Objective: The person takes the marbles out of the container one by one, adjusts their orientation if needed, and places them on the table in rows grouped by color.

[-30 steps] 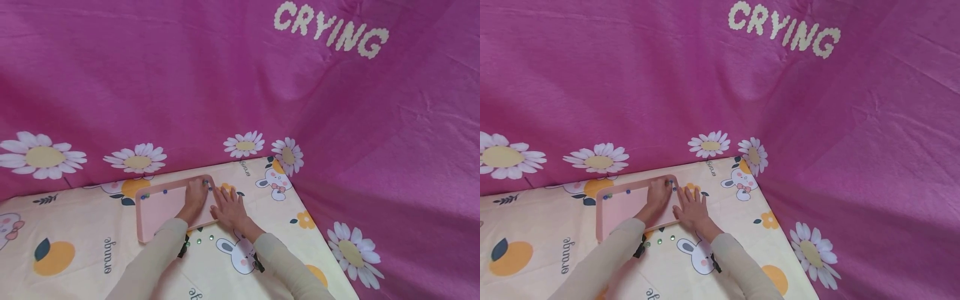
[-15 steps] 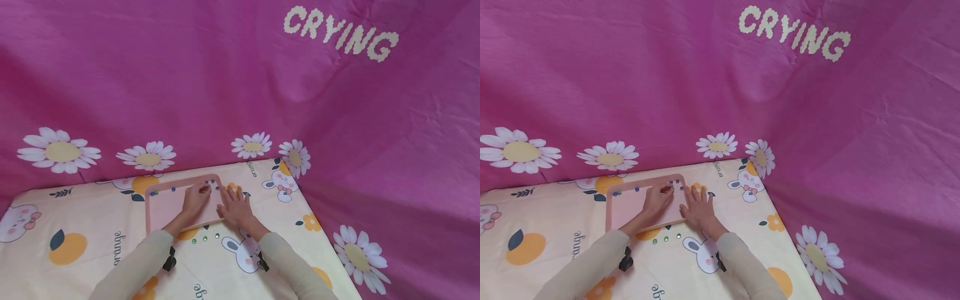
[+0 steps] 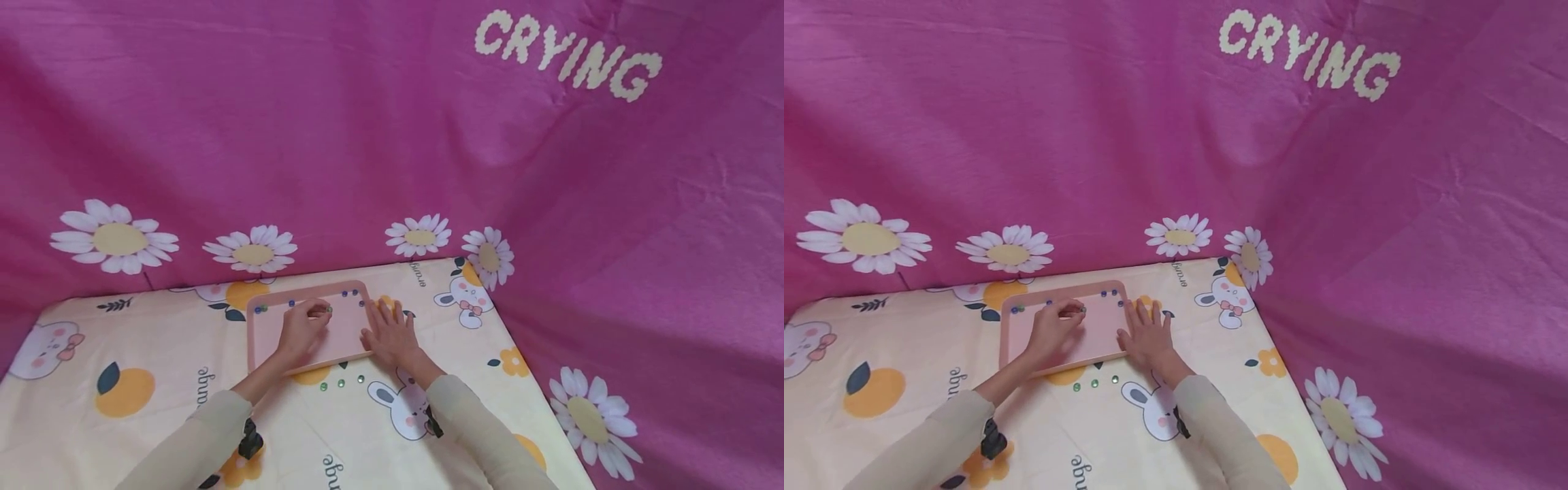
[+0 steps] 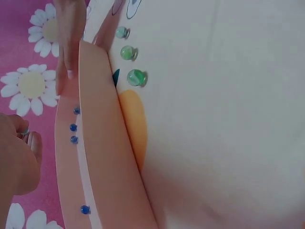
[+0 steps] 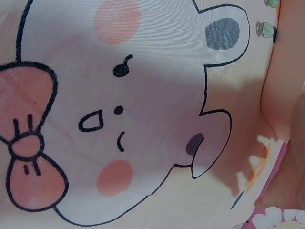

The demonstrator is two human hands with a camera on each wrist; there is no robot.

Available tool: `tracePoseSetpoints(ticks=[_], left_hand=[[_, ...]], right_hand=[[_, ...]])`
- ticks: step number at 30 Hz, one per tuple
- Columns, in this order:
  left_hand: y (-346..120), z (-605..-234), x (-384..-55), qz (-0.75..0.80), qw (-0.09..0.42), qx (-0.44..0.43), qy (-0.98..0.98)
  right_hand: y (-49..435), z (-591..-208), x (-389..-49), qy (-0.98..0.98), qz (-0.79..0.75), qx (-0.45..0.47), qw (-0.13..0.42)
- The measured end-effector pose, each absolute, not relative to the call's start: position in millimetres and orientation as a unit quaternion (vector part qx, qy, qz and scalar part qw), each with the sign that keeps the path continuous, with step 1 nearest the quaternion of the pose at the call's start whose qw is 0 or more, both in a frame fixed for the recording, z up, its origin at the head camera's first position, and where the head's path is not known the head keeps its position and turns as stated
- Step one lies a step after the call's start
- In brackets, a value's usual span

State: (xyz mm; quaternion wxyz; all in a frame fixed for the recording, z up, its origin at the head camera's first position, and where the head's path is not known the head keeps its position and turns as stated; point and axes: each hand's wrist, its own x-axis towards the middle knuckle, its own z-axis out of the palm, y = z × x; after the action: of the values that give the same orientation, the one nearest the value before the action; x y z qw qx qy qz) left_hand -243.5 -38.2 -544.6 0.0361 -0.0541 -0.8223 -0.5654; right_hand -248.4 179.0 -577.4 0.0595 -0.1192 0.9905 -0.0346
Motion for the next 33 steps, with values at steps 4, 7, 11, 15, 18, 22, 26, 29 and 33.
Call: tracePoseSetpoints(ticks=[4,7,11,15,18,22,26,29,33], left_hand=[[-41.6,-543.4,-232.8,-0.556,0.022,-0.072,-0.828],[-43.1,-542.4,-224.2,-0.545,0.018,-0.082,-0.834],[-45.0,-542.9,-208.2,-0.546,-0.008,-0.082,-0.834],[-45.2,-544.2,-187.6,-0.558,-0.035,-0.073,-0.826],[-45.5,-547.0,-172.7,-0.55,-0.035,-0.066,-0.832],[-47.0,-550.9,-154.5,-0.529,-0.044,-0.053,-0.846],[-49.4,-555.3,-142.8,-0.511,-0.053,-0.039,-0.857],[-51.5,-560.9,-137.9,-0.503,-0.047,-0.027,-0.863],[-54.1,-573.5,-132.8,-0.49,-0.032,-0.008,-0.871]], right_hand=[[183.7,-579.4,-248.9,0.991,-0.035,-0.116,0.057],[187.4,-579.0,-248.2,0.991,-0.04,-0.116,0.052],[188.9,-578.6,-247.9,0.99,-0.053,-0.117,0.054],[188.1,-578.3,-248.1,0.99,-0.058,-0.114,0.057],[187.1,-577.9,-247.6,0.99,-0.063,-0.111,0.056],[186.2,-578.2,-246.7,0.99,-0.063,-0.109,0.066],[184.6,-578.6,-246.5,0.989,-0.071,-0.113,0.067],[182.9,-579.3,-247.5,0.988,-0.076,-0.118,0.059],[180.8,-580.6,-248.0,0.988,-0.073,-0.122,0.053]])
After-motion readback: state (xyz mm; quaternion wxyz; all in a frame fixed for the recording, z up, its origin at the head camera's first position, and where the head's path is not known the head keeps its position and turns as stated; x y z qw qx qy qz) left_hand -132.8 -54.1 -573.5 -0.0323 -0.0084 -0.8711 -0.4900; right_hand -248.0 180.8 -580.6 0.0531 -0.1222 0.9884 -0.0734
